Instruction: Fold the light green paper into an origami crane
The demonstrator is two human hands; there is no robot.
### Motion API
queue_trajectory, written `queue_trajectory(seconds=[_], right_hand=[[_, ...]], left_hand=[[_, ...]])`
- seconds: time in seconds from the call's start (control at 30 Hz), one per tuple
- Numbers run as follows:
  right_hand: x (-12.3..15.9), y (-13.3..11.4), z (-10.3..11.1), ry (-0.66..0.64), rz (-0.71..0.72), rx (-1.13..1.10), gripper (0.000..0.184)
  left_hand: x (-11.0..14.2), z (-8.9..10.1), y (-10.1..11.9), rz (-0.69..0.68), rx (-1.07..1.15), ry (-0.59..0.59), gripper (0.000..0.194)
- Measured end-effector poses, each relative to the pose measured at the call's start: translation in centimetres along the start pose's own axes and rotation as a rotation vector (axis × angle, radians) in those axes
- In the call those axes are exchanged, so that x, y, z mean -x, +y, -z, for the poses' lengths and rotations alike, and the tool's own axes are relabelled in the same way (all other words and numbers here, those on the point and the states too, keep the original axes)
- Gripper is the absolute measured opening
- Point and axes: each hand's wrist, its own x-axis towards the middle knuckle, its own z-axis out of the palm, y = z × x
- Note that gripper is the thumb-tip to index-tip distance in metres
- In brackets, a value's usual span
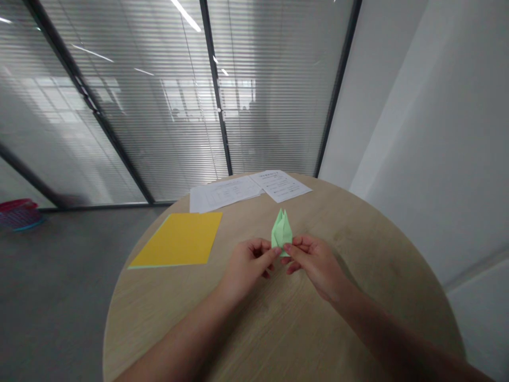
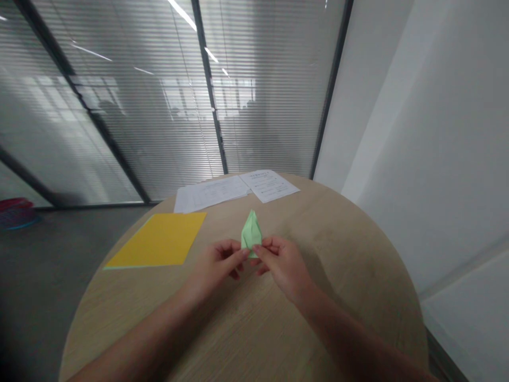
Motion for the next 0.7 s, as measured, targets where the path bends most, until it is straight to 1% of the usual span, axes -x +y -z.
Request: queue_trajectory(seconds=[0.07, 0.13, 0.3, 0.4, 0.53, 0.7], right_hand=[[0.07, -0.06, 0.04, 0.014, -0.004, -0.010, 0.051], [0.15, -0.08, 0.11, -0.002, -0.008, -0.015, 0.052], [0.06, -0.15, 0.30, -0.124, -0.058, 0.030, 0.050], [-0.10, -0.29, 0.51, -0.111, -0.088, 0.023, 0.049], [-0.17, -0.58, 0.90, -0.071, -0.056, -0.009, 0.048], [-0.15, -0.60, 0.90, -0.072, -0.063, -0.052, 0.049]], left_hand=[[0.00, -0.01, 0.03, -0.001, -0.086, -0.006, 0.036], [0.00, 0.03, 0.03, -0.021, -0.139, -0.009, 0.037], [-0.01, 0.22, 0.01, -0.060, -0.219, 0.037, 0.035], [0.01, 0.24, 0.02, -0.056, -0.197, 0.031, 0.033], [0.01, 0.24, -0.07, -0.035, -0.125, -0.021, 0.032], [0.08, 0.35, -0.09, -0.091, -0.069, -0.048, 0.032]])
